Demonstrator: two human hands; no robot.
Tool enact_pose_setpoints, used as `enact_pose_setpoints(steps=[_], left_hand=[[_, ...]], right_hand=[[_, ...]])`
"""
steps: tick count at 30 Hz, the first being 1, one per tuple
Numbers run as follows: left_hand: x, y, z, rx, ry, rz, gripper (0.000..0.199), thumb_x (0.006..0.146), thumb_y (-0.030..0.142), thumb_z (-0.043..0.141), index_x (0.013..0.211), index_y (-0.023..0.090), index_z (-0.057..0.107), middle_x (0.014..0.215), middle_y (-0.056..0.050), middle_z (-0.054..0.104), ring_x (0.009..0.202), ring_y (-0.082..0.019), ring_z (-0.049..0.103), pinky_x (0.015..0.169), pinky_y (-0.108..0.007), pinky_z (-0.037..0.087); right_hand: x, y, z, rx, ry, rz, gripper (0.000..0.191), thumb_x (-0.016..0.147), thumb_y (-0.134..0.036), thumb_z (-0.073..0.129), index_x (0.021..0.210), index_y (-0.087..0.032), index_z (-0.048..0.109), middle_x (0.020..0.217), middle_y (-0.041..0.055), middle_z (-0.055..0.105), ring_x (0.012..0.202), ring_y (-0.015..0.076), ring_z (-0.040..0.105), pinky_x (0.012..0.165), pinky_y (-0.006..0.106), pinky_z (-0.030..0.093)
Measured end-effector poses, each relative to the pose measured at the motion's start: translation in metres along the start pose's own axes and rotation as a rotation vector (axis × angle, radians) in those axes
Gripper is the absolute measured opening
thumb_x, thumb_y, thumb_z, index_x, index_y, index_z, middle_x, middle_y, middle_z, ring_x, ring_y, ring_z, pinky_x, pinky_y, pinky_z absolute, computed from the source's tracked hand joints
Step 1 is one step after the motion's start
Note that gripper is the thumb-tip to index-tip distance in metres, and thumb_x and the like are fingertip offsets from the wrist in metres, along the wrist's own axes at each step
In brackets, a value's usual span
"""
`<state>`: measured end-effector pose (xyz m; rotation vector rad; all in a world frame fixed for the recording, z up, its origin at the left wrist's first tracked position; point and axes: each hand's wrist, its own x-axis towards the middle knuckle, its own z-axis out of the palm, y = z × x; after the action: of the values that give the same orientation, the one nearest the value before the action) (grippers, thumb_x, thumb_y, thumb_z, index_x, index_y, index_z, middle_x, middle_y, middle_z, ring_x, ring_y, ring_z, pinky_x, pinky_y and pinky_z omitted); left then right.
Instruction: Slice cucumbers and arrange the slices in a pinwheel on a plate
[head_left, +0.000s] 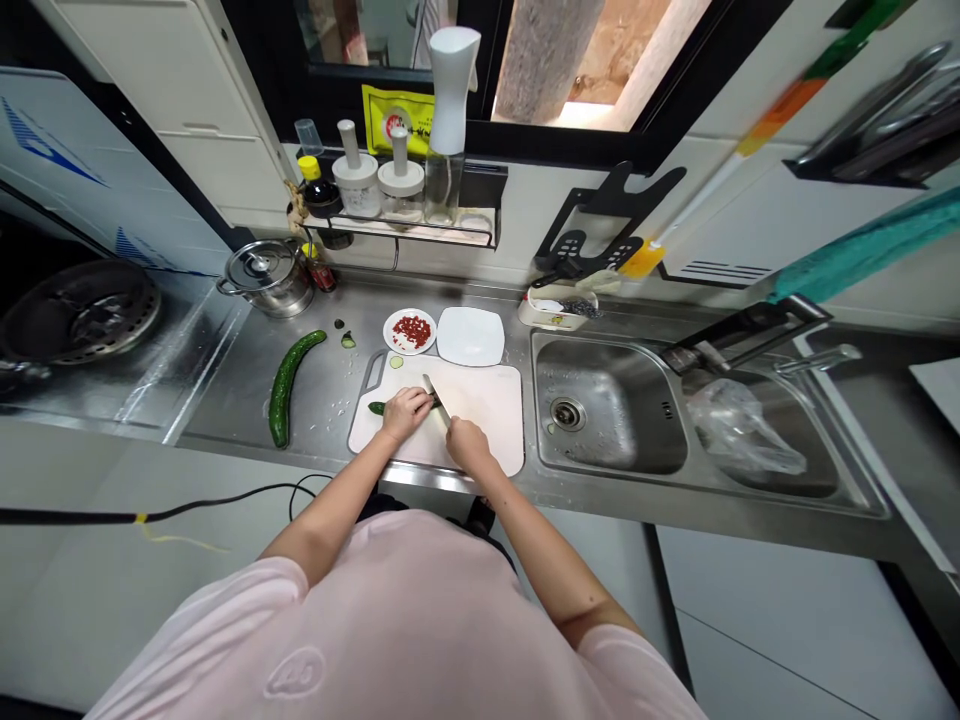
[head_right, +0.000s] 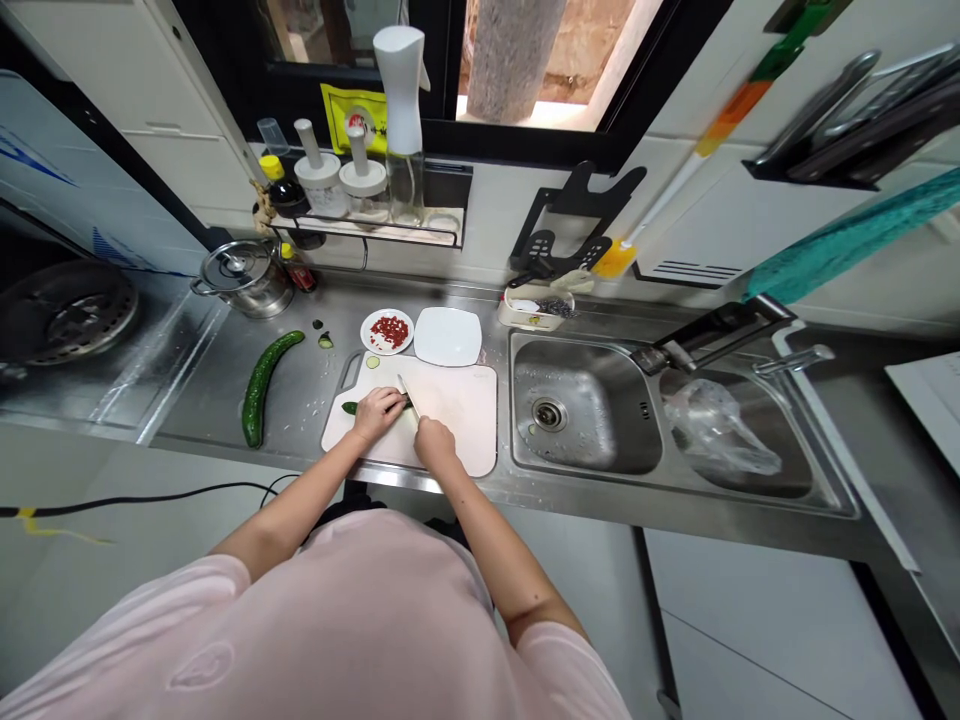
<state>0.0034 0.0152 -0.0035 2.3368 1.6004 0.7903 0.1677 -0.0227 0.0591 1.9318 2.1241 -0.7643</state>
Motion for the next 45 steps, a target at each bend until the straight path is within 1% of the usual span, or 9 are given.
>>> enact_pose_setpoints(steps=[6, 12, 20, 24, 33, 39, 45], left_hand=[[0.000, 0.000, -0.001, 0.005, -0.003, 0.000, 0.020, 0.089, 0.031, 0.049, 0.092, 0.025, 0.068, 0.096, -0.004, 0.064, 0.089, -0.015, 0.055, 0.077, -0.028, 0.042], [0.000, 0.001, -0.002, -0.006, 0.002, 0.001, 0.021, 0.089, 0.031, 0.049, 0.092, 0.024, 0.069, 0.096, -0.004, 0.065, 0.089, -0.015, 0.055, 0.077, -0.028, 0.043], [0.000, 0.002, -0.002, -0.005, 0.004, -0.009, 0.021, 0.089, 0.032, 0.049, 0.090, 0.024, 0.069, 0.095, -0.004, 0.065, 0.087, -0.015, 0.055, 0.075, -0.028, 0.043], [0.000, 0.002, -0.002, -0.009, 0.004, -0.011, 0.021, 0.089, 0.032, 0.049, 0.090, 0.025, 0.068, 0.095, -0.003, 0.065, 0.088, -0.015, 0.055, 0.075, -0.028, 0.042], [0.001, 0.002, -0.003, -0.011, -0.011, -0.004, 0.021, 0.089, 0.031, 0.049, 0.091, 0.024, 0.068, 0.097, -0.004, 0.065, 0.089, -0.015, 0.055, 0.078, -0.028, 0.043], [0.001, 0.003, -0.003, -0.014, -0.010, -0.009, 0.021, 0.089, 0.031, 0.048, 0.091, 0.024, 0.068, 0.097, -0.004, 0.065, 0.090, -0.015, 0.056, 0.078, -0.028, 0.043], [0.001, 0.003, -0.003, -0.016, -0.003, -0.010, 0.021, 0.089, 0.031, 0.048, 0.091, 0.024, 0.068, 0.097, -0.004, 0.065, 0.090, -0.015, 0.056, 0.078, -0.028, 0.043]], right_hand=[[0.009, -0.005, -0.002, -0.003, 0.015, -0.017, 0.026, 0.087, -0.011, 0.036, 0.101, -0.013, 0.058, 0.095, 0.0136, 0.066, 0.090, 0.0216, 0.064, 0.071, 0.027, 0.044], [0.015, -0.011, -0.005, 0.004, 0.020, -0.009, 0.028, 0.086, -0.009, 0.036, 0.103, -0.013, 0.058, 0.098, 0.0134, 0.066, 0.091, 0.0211, 0.063, 0.073, 0.027, 0.044], [-0.002, -0.001, -0.003, 0.009, -0.017, 0.020, 0.026, 0.091, -0.016, 0.035, 0.106, -0.013, 0.057, 0.097, 0.0147, 0.066, 0.092, 0.0213, 0.063, 0.074, 0.027, 0.043], [-0.005, 0.001, 0.000, 0.000, -0.028, 0.018, 0.025, 0.090, -0.015, 0.036, 0.105, -0.014, 0.057, 0.097, 0.0144, 0.066, 0.092, 0.0218, 0.063, 0.074, 0.028, 0.043], [0.007, -0.004, -0.002, -0.004, -0.023, -0.007, 0.026, 0.089, -0.011, 0.036, 0.104, -0.013, 0.057, 0.100, 0.0140, 0.065, 0.094, 0.0211, 0.063, 0.075, 0.027, 0.043], [0.014, -0.009, -0.003, 0.001, -0.015, -0.005, 0.026, 0.088, -0.008, 0.037, 0.104, -0.013, 0.057, 0.100, 0.0136, 0.066, 0.094, 0.0203, 0.063, 0.074, 0.026, 0.043], [0.015, -0.008, 0.001, 0.001, -0.008, 0.004, 0.027, 0.088, -0.009, 0.035, 0.105, -0.013, 0.056, 0.099, 0.0138, 0.066, 0.095, 0.0212, 0.063, 0.075, 0.028, 0.044]])
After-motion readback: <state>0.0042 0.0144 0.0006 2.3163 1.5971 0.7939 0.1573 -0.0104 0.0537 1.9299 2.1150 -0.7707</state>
